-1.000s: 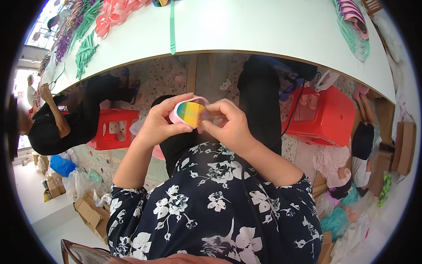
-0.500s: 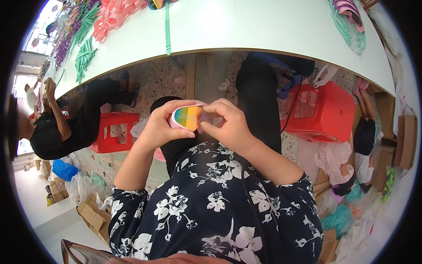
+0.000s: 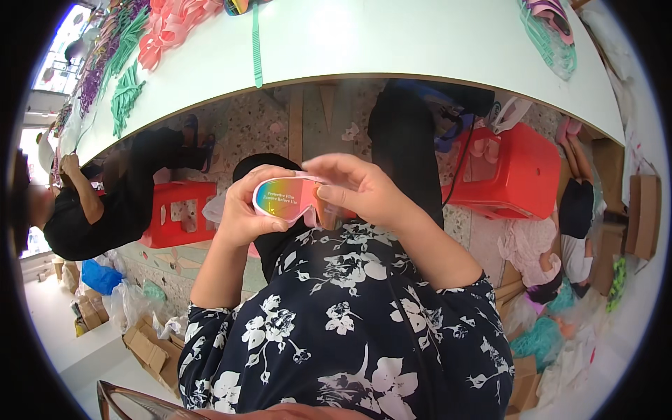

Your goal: The recorder is assembling colorful toy components, specifically attaching straps or ribbons to plastic goggles or masks.

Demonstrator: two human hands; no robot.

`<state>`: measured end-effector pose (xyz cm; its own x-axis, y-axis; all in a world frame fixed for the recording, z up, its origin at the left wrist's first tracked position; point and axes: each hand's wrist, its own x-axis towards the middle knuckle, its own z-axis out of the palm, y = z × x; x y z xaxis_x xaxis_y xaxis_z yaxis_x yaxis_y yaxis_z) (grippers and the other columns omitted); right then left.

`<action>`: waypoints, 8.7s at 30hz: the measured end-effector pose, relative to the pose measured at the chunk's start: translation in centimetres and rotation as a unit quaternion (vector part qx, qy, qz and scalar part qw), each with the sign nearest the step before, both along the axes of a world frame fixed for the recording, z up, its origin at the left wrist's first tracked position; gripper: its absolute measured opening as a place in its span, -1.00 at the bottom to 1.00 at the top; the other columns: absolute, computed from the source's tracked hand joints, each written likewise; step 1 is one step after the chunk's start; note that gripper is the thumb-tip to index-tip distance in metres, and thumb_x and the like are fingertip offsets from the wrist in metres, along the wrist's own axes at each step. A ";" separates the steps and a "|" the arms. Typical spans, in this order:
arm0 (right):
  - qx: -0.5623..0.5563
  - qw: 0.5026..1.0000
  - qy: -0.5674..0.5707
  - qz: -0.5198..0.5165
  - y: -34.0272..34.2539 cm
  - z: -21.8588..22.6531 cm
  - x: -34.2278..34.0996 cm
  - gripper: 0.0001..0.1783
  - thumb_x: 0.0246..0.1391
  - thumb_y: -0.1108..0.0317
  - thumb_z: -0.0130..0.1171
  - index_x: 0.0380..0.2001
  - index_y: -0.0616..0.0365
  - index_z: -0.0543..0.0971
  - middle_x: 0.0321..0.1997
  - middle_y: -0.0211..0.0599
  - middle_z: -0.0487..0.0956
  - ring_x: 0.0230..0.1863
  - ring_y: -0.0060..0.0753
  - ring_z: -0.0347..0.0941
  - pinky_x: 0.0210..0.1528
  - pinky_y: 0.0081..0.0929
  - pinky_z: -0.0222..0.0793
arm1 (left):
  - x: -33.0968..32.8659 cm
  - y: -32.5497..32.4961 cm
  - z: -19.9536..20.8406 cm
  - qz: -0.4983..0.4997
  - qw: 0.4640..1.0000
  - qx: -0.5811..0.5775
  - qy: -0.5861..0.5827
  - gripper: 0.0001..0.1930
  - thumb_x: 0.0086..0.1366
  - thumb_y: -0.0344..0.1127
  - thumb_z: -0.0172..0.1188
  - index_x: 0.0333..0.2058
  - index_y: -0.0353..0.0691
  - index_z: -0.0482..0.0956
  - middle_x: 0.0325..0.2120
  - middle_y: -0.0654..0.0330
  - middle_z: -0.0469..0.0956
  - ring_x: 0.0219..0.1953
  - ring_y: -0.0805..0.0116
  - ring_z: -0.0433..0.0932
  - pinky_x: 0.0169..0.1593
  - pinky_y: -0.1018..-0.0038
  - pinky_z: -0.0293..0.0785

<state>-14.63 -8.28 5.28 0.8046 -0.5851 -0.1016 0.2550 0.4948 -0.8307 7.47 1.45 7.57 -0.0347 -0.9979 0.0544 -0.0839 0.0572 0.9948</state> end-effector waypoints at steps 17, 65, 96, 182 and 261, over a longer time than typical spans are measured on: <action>-0.096 0.991 0.035 -0.086 0.4 -1.9 0.4 -0.81 0.23 0.43 0.21 -0.16 0.26 0.70 -0.22 -0.37 0.56 -0.19 -0.56 0.48 -0.12 -0.60 0.39 | -0.7 0.4 -0.8 0.028 0.983 0.073 0.168 -0.31 -0.08 -0.36 0.57 0.07 -0.38 0.52 -0.03 0.14 0.59 -0.02 0.41 0.56 0.10 0.46 0.46; -0.552 0.831 0.045 0.051 -2.6 2.8 0.9 -0.23 -0.16 0.19 0.52 0.15 0.21 0.51 -0.08 -0.09 0.48 -0.07 -0.12 0.45 -0.02 -0.35 0.42 | 0.8 -1.5 4.8 -0.060 0.851 -0.231 -0.468 -0.54 0.06 0.05 0.36 -0.31 -0.26 0.56 -0.41 0.08 0.46 -0.33 0.08 0.52 -0.23 0.27 0.49; 0.152 0.976 -0.154 0.015 1.0 -3.8 -3.4 -0.49 0.23 0.19 0.23 0.14 0.24 0.41 0.14 -0.18 0.49 0.18 -0.29 0.45 0.28 -0.19 0.36 | -0.7 -0.9 -0.2 0.037 0.886 -0.196 -0.418 -0.55 0.15 -0.11 0.28 -0.12 -0.31 0.47 -0.33 0.00 0.46 -0.34 0.00 0.49 -0.26 0.22 0.46; 0.014 0.974 0.040 -0.223 3.8 -3.2 -1.0 -0.60 0.19 0.52 0.25 0.08 0.29 0.44 0.05 -0.27 0.57 0.05 -0.51 0.51 0.15 -0.51 0.43 | -8.8 -1.0 -4.8 0.209 0.850 -0.185 -0.446 -0.45 0.15 -0.10 0.34 -0.02 -0.40 0.48 -0.28 0.01 0.51 -0.36 0.10 0.58 -0.38 0.34 0.55; -0.349 0.920 0.181 -0.001 -0.9 -2.8 -4.8 -0.55 -0.19 0.14 0.57 -0.24 0.12 0.67 -0.28 -0.41 0.46 -0.26 -0.53 0.43 -0.20 -0.58 0.34 | -5.8 -0.5 -2.8 0.016 0.922 -0.136 -0.363 -0.68 0.20 -0.13 0.25 -0.20 -0.24 0.58 -0.38 0.11 0.54 -0.39 0.09 0.59 -0.34 0.28 0.52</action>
<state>-19.39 -9.21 2.44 0.7906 -0.6110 0.0389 -0.0998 -0.1914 -0.9764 1.72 0.96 4.81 -0.1315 -0.9518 0.2773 -0.7275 0.2827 0.6251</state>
